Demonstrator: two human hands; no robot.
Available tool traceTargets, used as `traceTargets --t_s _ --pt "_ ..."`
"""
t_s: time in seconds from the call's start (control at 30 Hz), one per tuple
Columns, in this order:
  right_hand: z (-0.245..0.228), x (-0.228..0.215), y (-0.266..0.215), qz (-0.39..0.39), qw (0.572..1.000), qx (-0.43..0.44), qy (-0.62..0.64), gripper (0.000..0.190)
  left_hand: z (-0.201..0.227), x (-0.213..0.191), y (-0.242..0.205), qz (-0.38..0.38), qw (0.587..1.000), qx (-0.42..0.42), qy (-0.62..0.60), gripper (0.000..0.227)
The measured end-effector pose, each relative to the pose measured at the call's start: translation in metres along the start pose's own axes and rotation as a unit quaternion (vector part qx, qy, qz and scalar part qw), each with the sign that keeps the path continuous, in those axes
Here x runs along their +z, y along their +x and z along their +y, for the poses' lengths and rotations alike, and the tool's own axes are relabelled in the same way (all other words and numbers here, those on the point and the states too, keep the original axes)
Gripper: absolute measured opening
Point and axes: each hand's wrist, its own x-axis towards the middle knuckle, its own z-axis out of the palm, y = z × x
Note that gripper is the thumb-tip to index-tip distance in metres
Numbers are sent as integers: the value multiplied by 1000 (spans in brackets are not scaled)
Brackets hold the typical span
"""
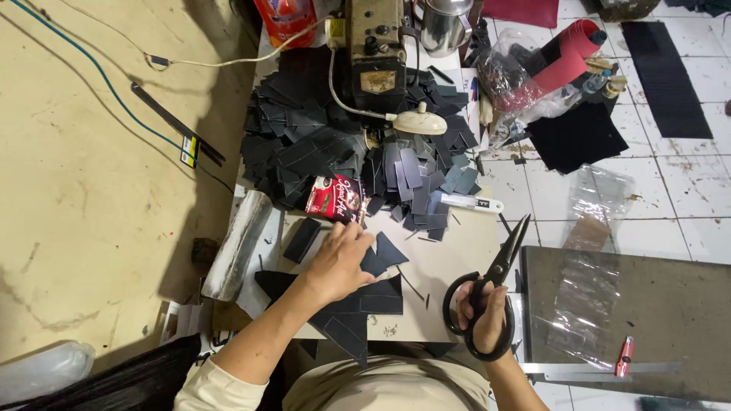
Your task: Trimming small pieces of black material using scissors at a workbench in a leather workshop.
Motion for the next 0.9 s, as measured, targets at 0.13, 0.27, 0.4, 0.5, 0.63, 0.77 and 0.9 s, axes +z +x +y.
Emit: traceTargets --t_s 0.13,0.27,0.4,0.5,0.63,0.77,0.9 --pt "-3 3 0 6 1000 -1 -17 86 19 -20 -22 -40 999 18 -32 52" --pt "-19 19 1 19 998 -6 -63 85 6 -4 -25 83 984 152 35 8" --pt "-56 53 0 22 988 -33 -148 71 14 -43 -36 277 925 111 -234 27" --pt "-70 72 3 -32 993 -12 -113 58 32 -78 -61 245 846 66 -468 19" --pt "-100 103 6 -52 973 -65 -216 49 38 -74 -66 323 838 156 -410 17" --pt "-115 114 4 -81 969 -44 -230 41 49 -78 -74 260 833 100 -477 27" --pt "-90 98 -1 -179 970 -52 -154 63 65 -110 -80 326 822 148 -443 51"
